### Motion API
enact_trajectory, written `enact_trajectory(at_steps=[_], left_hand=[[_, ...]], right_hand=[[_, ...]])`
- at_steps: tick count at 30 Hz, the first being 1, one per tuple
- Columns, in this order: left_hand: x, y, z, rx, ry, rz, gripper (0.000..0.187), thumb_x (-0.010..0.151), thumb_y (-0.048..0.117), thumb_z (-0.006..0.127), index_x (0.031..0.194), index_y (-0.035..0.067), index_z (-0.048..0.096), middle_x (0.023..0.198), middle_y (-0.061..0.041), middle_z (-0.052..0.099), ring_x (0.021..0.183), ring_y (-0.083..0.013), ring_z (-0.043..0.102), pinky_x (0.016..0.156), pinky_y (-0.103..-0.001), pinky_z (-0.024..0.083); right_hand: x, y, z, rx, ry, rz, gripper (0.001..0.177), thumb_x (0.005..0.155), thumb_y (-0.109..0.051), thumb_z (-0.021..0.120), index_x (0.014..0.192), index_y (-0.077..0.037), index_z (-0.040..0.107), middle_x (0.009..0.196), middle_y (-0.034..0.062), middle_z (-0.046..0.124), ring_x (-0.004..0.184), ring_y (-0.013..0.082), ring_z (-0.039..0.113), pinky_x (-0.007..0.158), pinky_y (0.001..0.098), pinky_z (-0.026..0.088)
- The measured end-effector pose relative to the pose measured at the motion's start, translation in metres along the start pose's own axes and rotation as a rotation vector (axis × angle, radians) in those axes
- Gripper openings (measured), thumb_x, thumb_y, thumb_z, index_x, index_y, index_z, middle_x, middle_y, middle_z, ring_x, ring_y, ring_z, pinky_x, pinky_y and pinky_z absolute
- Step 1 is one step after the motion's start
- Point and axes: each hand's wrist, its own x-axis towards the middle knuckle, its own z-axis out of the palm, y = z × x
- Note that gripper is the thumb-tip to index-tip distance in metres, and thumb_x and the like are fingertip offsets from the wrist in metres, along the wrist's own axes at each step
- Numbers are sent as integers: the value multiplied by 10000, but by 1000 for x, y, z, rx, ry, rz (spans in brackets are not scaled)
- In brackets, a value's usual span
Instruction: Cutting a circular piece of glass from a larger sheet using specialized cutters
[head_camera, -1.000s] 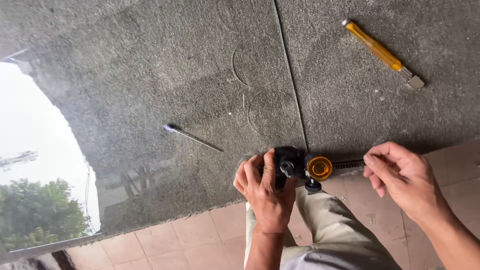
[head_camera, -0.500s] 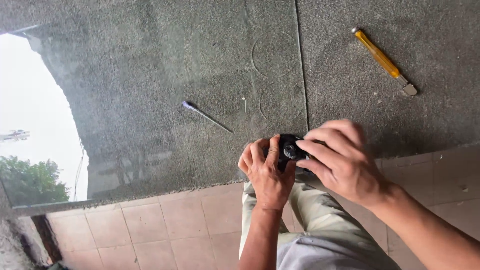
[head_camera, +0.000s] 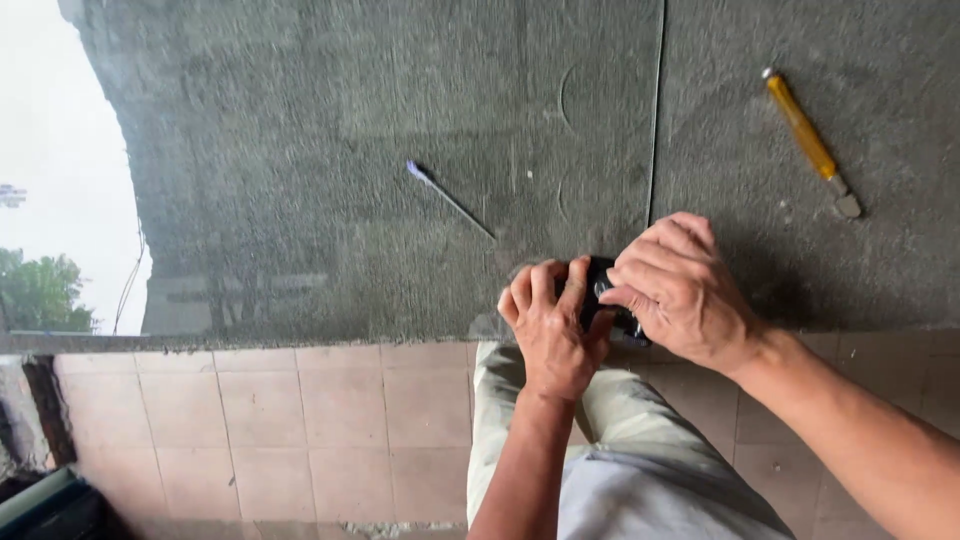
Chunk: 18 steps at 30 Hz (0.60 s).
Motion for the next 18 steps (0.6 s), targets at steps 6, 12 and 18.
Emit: enact_trajectory(at_steps=[6,12,18], left_hand=[[1,0,0,14,-57,-17,770,609,312,872,1322,237,592,1131,2,485,1212,-280,409,1051,-444,246],[-3,1,-2,9,-49,-12,780,606,315,886,1316,223,575,1135,0,482,1222,-290,406,1067,-457,231],[-1,-10,-35,-11,-12,54,753,659,440,870,1323,183,626,1114,-33,489,1194,-307,438,1047,-461,282]], right_hand=[[11,5,-5,-4,-266,228,394,979,-514,581,707,-230,599,685,-76,608,866,169,596,941,414,412],[33,6,-6,58,-607,577,550,1028,-570,479,644,-184,553,567,6,552,873,246,627,904,439,405],[40,8,10,26,-712,745,403,932,-542,637,870,-167,769,880,92,762,1113,321,636,1134,686,255]])
